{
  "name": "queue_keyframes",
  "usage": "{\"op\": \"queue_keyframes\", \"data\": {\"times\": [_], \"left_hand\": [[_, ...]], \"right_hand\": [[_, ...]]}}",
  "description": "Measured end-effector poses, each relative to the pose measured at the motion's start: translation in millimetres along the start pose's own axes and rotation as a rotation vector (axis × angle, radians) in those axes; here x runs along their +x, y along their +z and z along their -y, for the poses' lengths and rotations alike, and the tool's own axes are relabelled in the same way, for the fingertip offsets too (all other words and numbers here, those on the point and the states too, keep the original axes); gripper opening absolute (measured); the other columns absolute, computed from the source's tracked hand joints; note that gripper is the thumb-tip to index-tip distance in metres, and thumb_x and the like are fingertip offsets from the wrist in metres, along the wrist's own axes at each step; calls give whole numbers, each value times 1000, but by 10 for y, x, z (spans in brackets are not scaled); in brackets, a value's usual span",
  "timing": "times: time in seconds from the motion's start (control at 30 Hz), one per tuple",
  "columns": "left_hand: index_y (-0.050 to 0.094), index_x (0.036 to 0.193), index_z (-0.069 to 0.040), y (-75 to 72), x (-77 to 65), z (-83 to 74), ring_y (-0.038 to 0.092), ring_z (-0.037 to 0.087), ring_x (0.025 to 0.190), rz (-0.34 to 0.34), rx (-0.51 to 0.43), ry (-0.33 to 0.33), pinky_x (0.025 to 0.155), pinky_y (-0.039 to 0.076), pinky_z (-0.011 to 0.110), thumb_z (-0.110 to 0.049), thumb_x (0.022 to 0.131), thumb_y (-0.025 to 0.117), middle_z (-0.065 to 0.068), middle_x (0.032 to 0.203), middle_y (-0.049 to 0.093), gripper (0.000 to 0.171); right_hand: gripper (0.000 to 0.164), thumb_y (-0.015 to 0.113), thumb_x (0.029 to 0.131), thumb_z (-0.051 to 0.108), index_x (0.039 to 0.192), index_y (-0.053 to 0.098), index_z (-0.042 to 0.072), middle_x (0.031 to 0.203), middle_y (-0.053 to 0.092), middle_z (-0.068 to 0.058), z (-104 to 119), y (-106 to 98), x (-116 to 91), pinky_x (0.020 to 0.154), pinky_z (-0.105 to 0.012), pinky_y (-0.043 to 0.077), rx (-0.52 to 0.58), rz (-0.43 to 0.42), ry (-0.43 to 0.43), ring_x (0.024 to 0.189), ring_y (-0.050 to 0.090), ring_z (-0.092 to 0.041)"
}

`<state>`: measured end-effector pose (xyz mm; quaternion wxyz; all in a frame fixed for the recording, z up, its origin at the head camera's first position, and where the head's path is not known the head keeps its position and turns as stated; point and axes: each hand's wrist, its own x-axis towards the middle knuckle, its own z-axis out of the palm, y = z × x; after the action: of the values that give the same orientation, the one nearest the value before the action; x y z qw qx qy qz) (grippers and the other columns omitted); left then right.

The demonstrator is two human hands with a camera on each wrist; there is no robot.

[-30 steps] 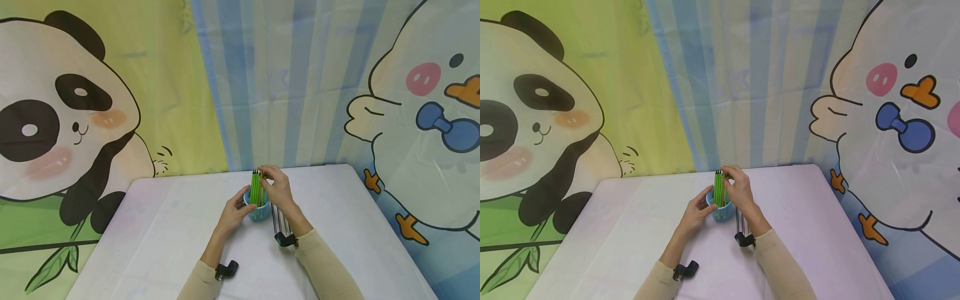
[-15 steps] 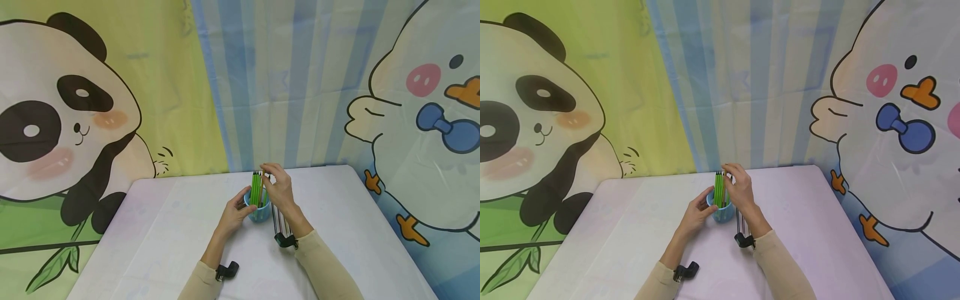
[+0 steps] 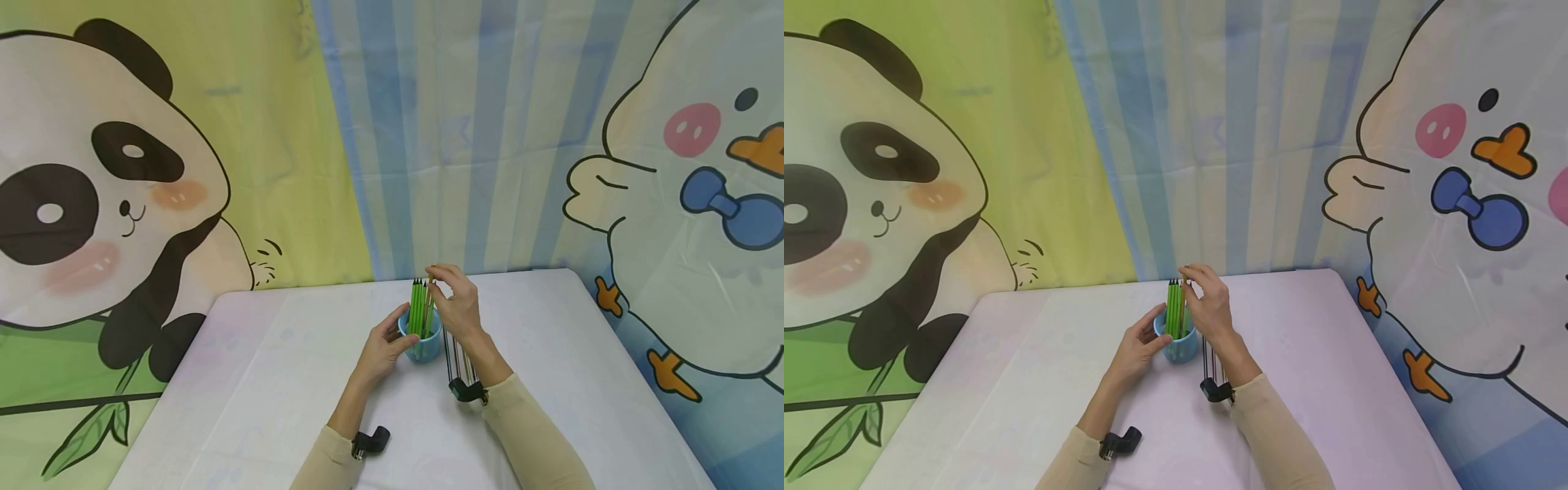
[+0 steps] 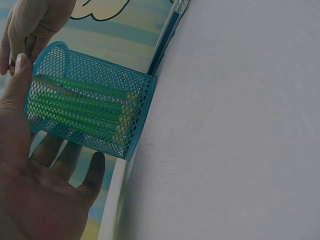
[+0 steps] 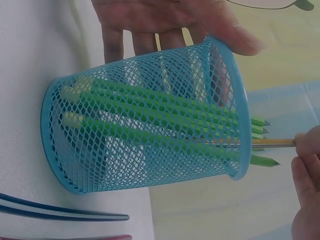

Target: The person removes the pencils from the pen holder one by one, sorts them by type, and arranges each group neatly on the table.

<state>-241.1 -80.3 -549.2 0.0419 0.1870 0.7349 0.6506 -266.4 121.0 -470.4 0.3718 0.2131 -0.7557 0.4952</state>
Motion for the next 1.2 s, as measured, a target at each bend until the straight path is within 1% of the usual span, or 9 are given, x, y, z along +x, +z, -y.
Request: {"op": "queue_keyframes", "data": {"times": [0.07, 0.23, 0.3, 0.5, 0.63, 0.83, 0.93, 1.03, 1.2], "left_hand": [[44, 159, -26, -2, 10, -6, 61, 28, 134, -2, 1, -4, 112, 49, 51, -35, 92, 80, 2, 155, 55, 77], [44, 160, -25, -8, 16, -17, 62, 28, 133, -2, 0, -12, 112, 48, 53, -33, 92, 81, 1, 154, 56, 77], [44, 159, -25, -11, 14, -15, 62, 29, 132, -2, 2, -13, 111, 49, 54, -33, 92, 80, 3, 154, 56, 77], [43, 160, -25, -11, 16, -14, 62, 30, 132, 3, 0, -12, 111, 49, 53, -31, 93, 80, 7, 154, 55, 76], [42, 160, -26, -11, 13, -12, 62, 29, 132, 8, -1, -5, 110, 50, 51, -32, 93, 80, 7, 154, 55, 77], [43, 160, -29, -10, 4, -12, 63, 31, 131, 7, 5, -3, 109, 52, 51, -36, 92, 80, 8, 153, 56, 77], [43, 160, -27, -9, 5, -8, 62, 31, 133, 8, 8, -5, 110, 50, 52, -36, 92, 80, 8, 154, 56, 78], [43, 160, -26, -7, 6, 2, 60, 29, 135, 10, 5, -6, 113, 47, 53, -35, 92, 80, 7, 154, 55, 79], [45, 158, -32, -2, 3, 8, 60, 27, 136, 5, 2, -5, 114, 46, 54, -34, 91, 81, 4, 155, 55, 76]], "right_hand": [[37, 77, 85, -15, 118, 76, 3, 118, 73, -11, 5, 1, 10, 91, -31, 59, 43, -16, -13, 101, 73, -28], [34, 71, 81, -26, 112, 73, -11, 112, 70, -26, 277, -69, 82, 82, -41, 63, 158, -39, -25, 95, 72, -43], [33, 69, 81, -28, 111, 72, -14, 110, 69, -29, 362, -93, 105, 81, -40, 63, 168, -47, -25, 93, 70, -45], [35, 73, 81, -25, 112, 74, -10, 113, 71, -25, 175, -41, 82, 85, -22, 61, 136, -83, -59, 92, 73, -39], [33, 76, 84, -17, 115, 76, -6, 118, 74, -22, 108, -55, 72, 88, -16, 58, 123, -94, -65, 94, 75, -37], [31, 75, 88, -12, 118, 75, -5, 124, 73, -20, 137, -102, 75, 91, -16, 56, 125, -113, -65, 99, 75, -37], [33, 74, 87, -15, 119, 74, -7, 124, 73, -22, 179, -116, 83, 91, -17, 57, 119, -129, -79, 98, 74, -37], [35, 72, 84, -22, 118, 72, -12, 122, 71, -28, 234, -126, 96, 90, -20, 59, 123, -146, -95, 97, 73, -41], [36, 69, 82, -27, 116, 70, -17, 120, 69, -34, 286, -159, 111, 88, -25, 60, 150, -151, -105, 97, 71, -47]]}}
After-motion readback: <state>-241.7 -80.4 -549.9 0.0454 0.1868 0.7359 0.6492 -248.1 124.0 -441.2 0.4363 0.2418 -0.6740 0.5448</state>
